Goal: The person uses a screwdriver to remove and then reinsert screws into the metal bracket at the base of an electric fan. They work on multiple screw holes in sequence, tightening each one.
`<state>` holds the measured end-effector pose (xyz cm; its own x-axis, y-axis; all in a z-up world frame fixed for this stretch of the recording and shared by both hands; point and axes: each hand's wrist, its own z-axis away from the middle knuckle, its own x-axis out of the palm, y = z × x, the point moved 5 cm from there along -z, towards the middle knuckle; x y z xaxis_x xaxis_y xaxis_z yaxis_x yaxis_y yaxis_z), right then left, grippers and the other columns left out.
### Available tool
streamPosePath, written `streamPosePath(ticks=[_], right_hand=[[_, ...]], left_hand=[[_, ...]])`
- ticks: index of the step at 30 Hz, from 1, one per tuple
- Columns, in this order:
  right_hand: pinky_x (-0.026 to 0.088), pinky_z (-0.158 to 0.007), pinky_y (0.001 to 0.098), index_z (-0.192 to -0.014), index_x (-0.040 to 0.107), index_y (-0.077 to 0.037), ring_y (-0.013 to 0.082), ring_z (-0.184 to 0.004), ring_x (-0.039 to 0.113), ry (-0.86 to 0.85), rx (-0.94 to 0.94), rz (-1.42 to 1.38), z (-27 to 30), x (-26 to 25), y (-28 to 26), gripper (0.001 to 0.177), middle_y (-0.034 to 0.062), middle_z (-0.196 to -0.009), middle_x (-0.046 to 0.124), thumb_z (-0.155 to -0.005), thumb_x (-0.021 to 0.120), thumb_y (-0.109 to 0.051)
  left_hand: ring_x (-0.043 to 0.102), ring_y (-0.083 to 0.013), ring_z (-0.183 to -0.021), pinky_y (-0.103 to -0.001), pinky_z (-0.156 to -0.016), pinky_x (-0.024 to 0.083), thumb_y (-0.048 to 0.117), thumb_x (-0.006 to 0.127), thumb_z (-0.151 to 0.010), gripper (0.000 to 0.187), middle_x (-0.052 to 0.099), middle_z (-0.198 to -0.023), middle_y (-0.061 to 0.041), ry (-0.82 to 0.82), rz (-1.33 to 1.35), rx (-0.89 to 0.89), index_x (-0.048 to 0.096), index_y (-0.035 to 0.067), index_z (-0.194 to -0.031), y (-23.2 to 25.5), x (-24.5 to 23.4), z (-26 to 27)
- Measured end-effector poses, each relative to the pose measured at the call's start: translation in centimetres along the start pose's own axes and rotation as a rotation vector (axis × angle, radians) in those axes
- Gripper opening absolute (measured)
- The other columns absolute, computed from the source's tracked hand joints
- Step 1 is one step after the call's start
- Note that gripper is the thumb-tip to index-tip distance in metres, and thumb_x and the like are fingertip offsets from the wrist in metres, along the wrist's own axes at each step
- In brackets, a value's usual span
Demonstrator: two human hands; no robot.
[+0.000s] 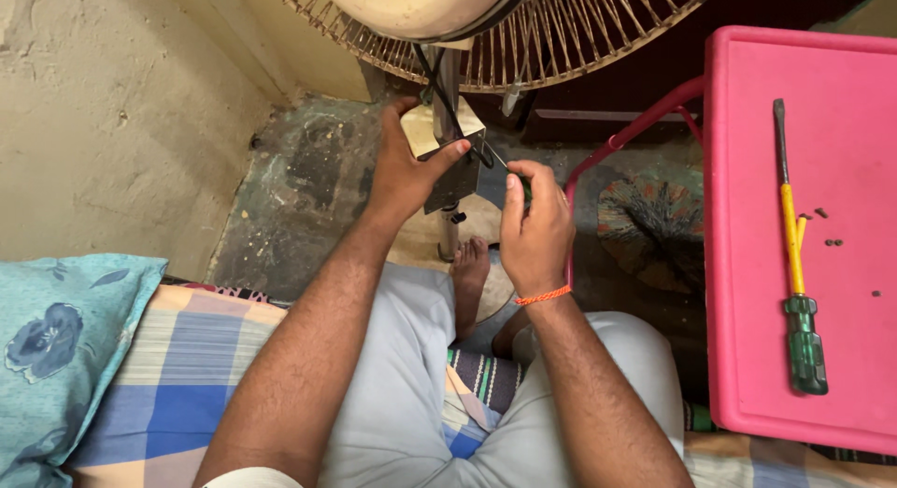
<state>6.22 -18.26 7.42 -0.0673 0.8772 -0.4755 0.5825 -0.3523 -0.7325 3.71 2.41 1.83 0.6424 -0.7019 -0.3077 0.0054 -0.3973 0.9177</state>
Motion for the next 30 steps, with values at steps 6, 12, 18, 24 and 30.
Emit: streamPosePath(ticks=[6, 12, 18, 24, 30], right_hand=[[0.056, -0.088, 0.0367, -0.122, 0.064, -0.004, 0.0282, -0.102, 0.072, 0.027, 0.004, -0.102, 0.1, -0.4, 0.1, 0.02, 0.0154, -0.113, 0.072, -0.102, 0.061, -0.006], [0.055, -0.081, 0.0329, -0.121, 0.062, -0.001, 0.023, -0.092, 0.07, -0.021, 0.159, -0.219, 0.2, 0.1, 1.1, 0.02, 0.014, -0.102, 0.071, -0.102, 0.062, -0.008], [0.056, -0.086, 0.0333, -0.121, 0.064, -0.001, 0.0236, -0.099, 0.074, 0.002, 0.092, -0.229, -0.1, 0.0, 0.8, 0.017, 0.0138, -0.108, 0.073, -0.105, 0.06, -0.008], [0.054, -0.089, 0.0364, -0.119, 0.067, -0.003, 0.0295, -0.103, 0.071, -0.003, 0.011, -0.092, -0.1, -0.5, -0.2, 0.018, 0.0154, -0.113, 0.071, -0.102, 0.062, -0.006], [0.054, -0.089, 0.0358, -0.12, 0.067, -0.003, 0.0282, -0.104, 0.071, -0.007, 0.062, -0.124, -0.1, -0.5, -0.3, 0.02, 0.0148, -0.114, 0.072, -0.101, 0.063, -0.005]], left_hand=[[0.044, -0.0293, -0.115, -0.044, -0.1, 0.04, 0.037, 0.098, -0.076, 0.086, 0.042, -0.12, -0.018, 0.368, -0.296, 0.342, 0.039, 0.002, -0.127, 4.0, -1.7, 1.8], [0.05, -0.0303, -0.115, -0.049, -0.101, 0.037, 0.025, 0.088, -0.085, 0.027, 0.056, -0.115, -0.005, 0.093, -0.567, 0.604, 0.071, 0.019, -0.105, 7.0, -0.5, 3.5], [0.049, -0.0297, -0.104, -0.049, -0.093, 0.036, 0.027, 0.083, -0.088, 0.032, 0.052, -0.104, -0.005, 0.125, -0.704, 0.601, 0.074, 0.024, -0.118, 7.4, 0.9, 2.9], [0.048, -0.0295, -0.104, -0.048, -0.094, 0.038, 0.023, 0.081, -0.087, 0.033, 0.05, -0.105, -0.005, 0.215, -0.761, 0.611, 0.074, 0.027, -0.119, 6.3, 1.7, 2.8], [0.047, -0.0298, -0.103, -0.049, -0.091, 0.037, 0.022, 0.082, -0.082, 0.038, 0.051, -0.106, -0.006, 0.208, -0.779, 0.652, 0.075, 0.032, -0.118, 5.4, 2.1, 2.7]])
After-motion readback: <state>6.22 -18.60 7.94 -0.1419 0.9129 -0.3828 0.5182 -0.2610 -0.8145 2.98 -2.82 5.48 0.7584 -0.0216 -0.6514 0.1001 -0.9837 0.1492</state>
